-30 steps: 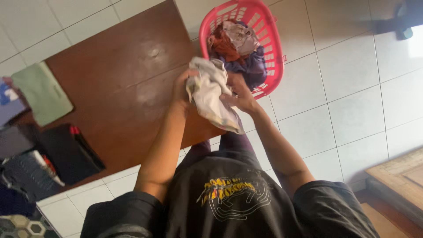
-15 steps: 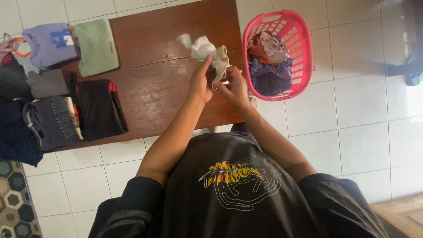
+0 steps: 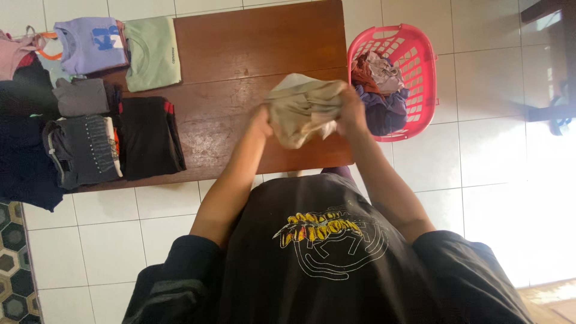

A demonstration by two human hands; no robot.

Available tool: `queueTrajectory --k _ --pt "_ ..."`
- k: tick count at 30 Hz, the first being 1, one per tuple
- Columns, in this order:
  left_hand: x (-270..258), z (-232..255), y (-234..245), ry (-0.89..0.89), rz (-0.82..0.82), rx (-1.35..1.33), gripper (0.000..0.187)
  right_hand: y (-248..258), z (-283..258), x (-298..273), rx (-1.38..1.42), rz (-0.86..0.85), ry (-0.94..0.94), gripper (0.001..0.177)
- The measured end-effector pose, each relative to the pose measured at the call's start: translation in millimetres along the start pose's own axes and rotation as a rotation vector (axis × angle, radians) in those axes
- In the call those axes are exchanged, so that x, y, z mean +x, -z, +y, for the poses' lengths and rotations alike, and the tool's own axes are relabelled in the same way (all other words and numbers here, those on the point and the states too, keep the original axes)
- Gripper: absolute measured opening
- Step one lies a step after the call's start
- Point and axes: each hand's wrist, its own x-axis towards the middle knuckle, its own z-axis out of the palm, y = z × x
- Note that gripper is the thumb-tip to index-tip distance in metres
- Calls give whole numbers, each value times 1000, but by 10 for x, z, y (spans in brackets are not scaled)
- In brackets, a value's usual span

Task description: The person folds various garments including shirts, pants, and underwear on a wooden table. They pick each item from a red laundry basket, fold it neatly, and place it in a growing stack on the table.

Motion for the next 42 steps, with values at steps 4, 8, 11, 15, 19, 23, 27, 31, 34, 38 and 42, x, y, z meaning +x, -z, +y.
queueTrajectory --k 4,8,11,15,19,23,27,31,34,38,42 --pt "154 416 295 85 243 -116 27 450 -83 114 -47 130 194 18" --pt "-61 345 -133 -186 -10 408 21 558 201 67 -1039 345 558 14" --pt "-423 21 -650 -496 -86 870 20 374 586 70 -1132 80 610 31" --pt "-1001 -553 -964 -1124 -367 1050 15 2 1001 298 -961 -411 339 36" --pt "-1179 -960 -869 -872 -708 912 10 -68 977 564 -846 -546 322 35" --pt "-980 -1032 -768 -323 -914 641 10 152 746 670 -739 -490 333 36" --pt "-780 -747 -889 -733 -826 677 13 318 605 661 -572 -359 343 38" --pt "-546 -110 -924 -1201 -321 1025 7 408 542 287 -492 -298 153 43" --pt "-284 272 -876 -994 27 1282 13 390 355 -132 -282 -286 -86 47" --pt "-183 362 -662 -1054 163 1331 18 329 -91 -546 536 -382 -240 51" --pt "-421 -79 -795 -1453 -33 891 32 140 -255 -680 498 -452 -36 51"
